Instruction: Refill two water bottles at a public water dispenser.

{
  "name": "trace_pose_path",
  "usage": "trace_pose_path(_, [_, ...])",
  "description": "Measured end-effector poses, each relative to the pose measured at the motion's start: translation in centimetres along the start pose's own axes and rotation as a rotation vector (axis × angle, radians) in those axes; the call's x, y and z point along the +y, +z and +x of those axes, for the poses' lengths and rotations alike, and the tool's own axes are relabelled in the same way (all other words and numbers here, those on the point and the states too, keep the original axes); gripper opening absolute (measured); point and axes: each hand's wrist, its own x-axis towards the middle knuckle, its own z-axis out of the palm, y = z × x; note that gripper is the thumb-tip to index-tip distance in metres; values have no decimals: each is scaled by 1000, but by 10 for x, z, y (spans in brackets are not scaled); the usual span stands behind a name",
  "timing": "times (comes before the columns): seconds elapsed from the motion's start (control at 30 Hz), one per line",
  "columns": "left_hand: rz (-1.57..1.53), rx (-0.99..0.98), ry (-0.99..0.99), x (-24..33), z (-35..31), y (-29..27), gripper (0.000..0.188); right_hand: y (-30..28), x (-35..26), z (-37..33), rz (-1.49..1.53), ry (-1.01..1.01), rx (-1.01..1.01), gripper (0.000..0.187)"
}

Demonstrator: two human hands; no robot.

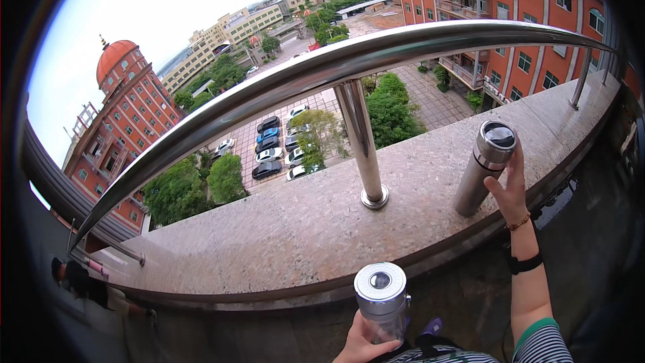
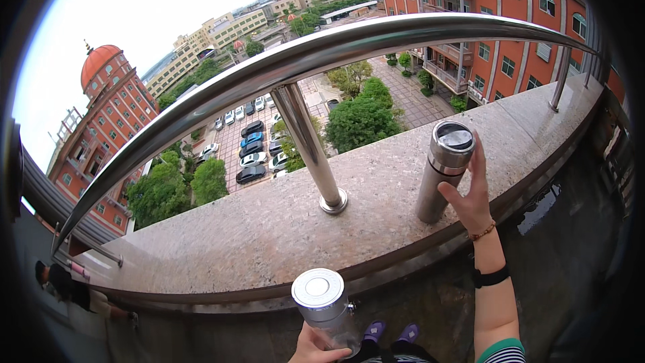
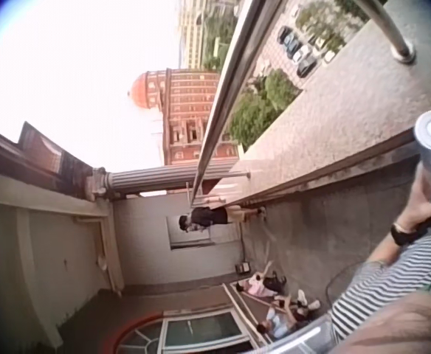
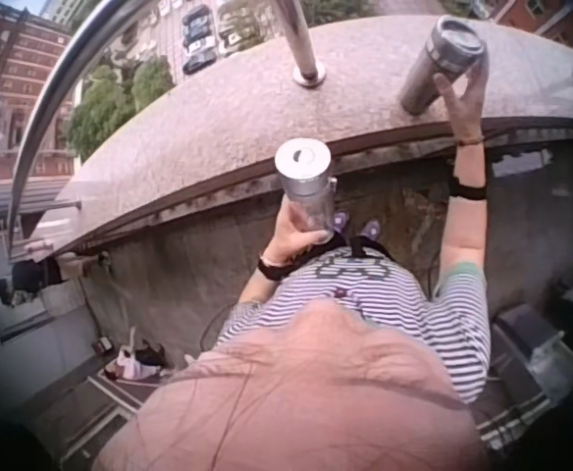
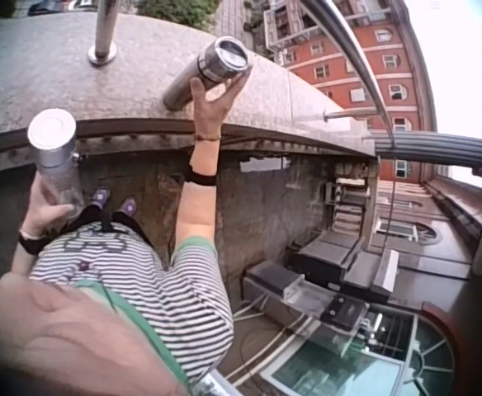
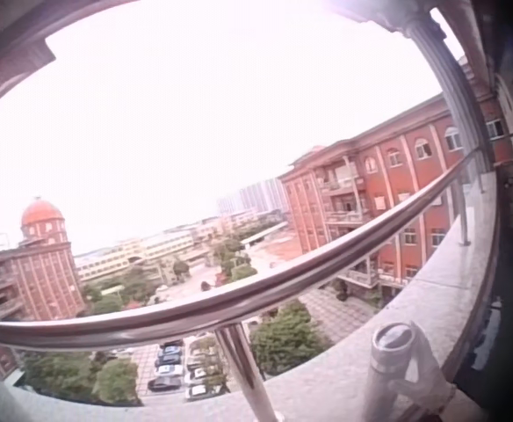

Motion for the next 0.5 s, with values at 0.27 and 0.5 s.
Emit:
trace_pose_path(0.27, [499, -196, 86, -23, 11, -7, 91, 12, -153, -55, -205, -197, -866, 64])
trace_pose_path(0.5, [568, -303, 22, -38, -1, -6, 87, -2, -153, -68, 293, 311, -1079, 39])
